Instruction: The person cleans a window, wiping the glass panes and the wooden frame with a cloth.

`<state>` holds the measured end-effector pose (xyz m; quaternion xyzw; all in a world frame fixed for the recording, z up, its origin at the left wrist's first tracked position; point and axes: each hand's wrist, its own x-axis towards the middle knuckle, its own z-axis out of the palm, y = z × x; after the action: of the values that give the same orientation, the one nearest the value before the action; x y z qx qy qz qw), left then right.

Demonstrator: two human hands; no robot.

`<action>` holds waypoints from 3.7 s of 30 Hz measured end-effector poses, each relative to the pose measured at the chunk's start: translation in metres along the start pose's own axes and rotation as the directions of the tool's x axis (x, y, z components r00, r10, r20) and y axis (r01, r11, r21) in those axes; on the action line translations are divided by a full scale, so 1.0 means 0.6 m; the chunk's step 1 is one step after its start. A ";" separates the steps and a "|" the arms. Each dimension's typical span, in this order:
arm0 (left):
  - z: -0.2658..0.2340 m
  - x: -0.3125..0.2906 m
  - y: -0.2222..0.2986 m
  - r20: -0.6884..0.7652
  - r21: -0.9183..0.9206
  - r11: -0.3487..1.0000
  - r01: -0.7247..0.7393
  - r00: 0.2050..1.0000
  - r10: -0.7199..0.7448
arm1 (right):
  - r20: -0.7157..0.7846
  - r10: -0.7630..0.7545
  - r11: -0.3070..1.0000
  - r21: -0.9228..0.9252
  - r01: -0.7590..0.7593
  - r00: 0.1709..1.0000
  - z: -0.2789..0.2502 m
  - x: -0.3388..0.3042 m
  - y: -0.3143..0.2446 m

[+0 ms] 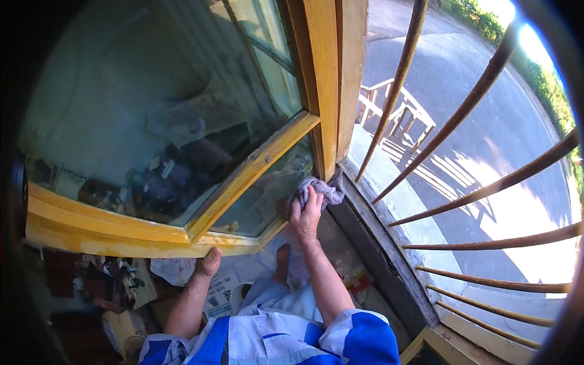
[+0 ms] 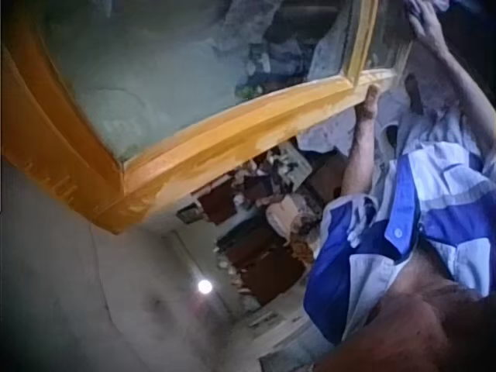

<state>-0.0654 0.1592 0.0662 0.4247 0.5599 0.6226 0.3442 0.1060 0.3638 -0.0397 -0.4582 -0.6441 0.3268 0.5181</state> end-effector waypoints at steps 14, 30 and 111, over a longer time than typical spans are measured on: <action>-0.012 -0.008 -0.020 -0.035 0.038 0.999 -0.015 0.999 0.016 | 0.423 -0.042 0.990 0.137 -0.018 0.905 0.008 -0.196 -0.102; -0.005 0.010 -0.004 0.025 -0.001 1.000 0.002 1.000 -0.002 | -0.021 0.365 0.916 0.185 -0.355 0.931 -0.005 -0.001 0.057; -0.015 -0.014 -0.012 -0.002 0.086 0.995 0.041 0.999 -0.041 | 0.013 0.095 0.928 -0.363 -0.084 0.995 -0.072 0.086 0.073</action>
<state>-0.0704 0.1489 0.0579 0.4275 0.5950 0.5907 0.3381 0.1568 0.4257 -0.0493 -0.5696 -0.6794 0.2330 0.3996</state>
